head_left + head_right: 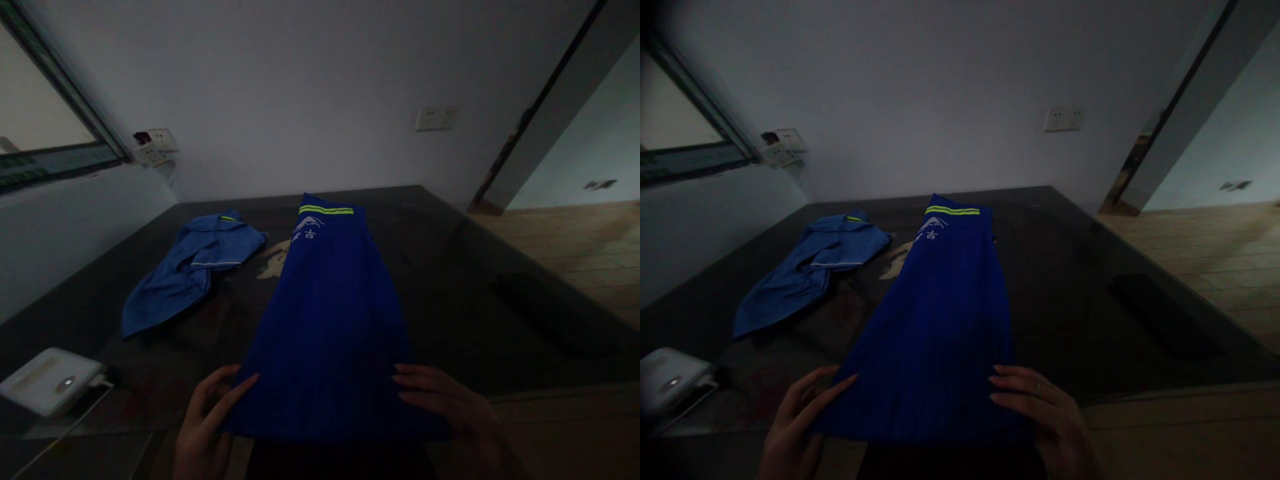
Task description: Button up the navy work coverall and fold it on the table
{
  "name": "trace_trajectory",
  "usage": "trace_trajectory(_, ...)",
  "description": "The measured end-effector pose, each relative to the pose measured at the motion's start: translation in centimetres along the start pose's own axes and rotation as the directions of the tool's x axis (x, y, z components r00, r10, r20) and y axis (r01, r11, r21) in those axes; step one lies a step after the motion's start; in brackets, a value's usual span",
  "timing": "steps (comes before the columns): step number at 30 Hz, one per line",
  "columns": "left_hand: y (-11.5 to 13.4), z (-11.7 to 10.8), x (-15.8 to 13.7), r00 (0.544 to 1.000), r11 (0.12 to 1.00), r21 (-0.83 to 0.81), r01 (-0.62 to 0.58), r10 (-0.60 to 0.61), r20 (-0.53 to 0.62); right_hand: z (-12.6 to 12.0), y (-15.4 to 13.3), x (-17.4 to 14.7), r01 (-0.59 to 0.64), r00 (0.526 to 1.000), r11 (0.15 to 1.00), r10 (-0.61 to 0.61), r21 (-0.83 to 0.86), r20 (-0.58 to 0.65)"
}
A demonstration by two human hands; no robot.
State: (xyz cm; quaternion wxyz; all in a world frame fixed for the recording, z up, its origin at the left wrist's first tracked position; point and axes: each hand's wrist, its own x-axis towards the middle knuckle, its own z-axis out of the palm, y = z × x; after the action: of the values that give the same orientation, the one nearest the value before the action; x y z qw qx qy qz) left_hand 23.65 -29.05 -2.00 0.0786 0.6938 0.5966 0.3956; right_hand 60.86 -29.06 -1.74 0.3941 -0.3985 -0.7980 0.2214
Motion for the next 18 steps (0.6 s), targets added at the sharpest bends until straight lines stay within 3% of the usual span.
trace_trajectory(5,-1.2,0.2,-0.8,0.999,1.000,-0.017,0.020,-0.019,0.045,2.4,2.2,-1.9,0.031,0.990,0.994,-0.016,-0.104,0.143)
trace_trajectory(12,-1.4,-0.2,-0.7,0.997,0.993,-0.092,0.070,-0.072,-0.016,2.1,1.6,-1.5,0.059,0.981,0.976,-0.017,-0.209,0.195)
trace_trajectory(18,-2.6,-0.3,-1.2,0.998,0.998,-0.040,-0.056,0.056,0.009,2.2,1.8,-1.9,0.133,0.969,0.962,-0.075,-0.238,0.236)
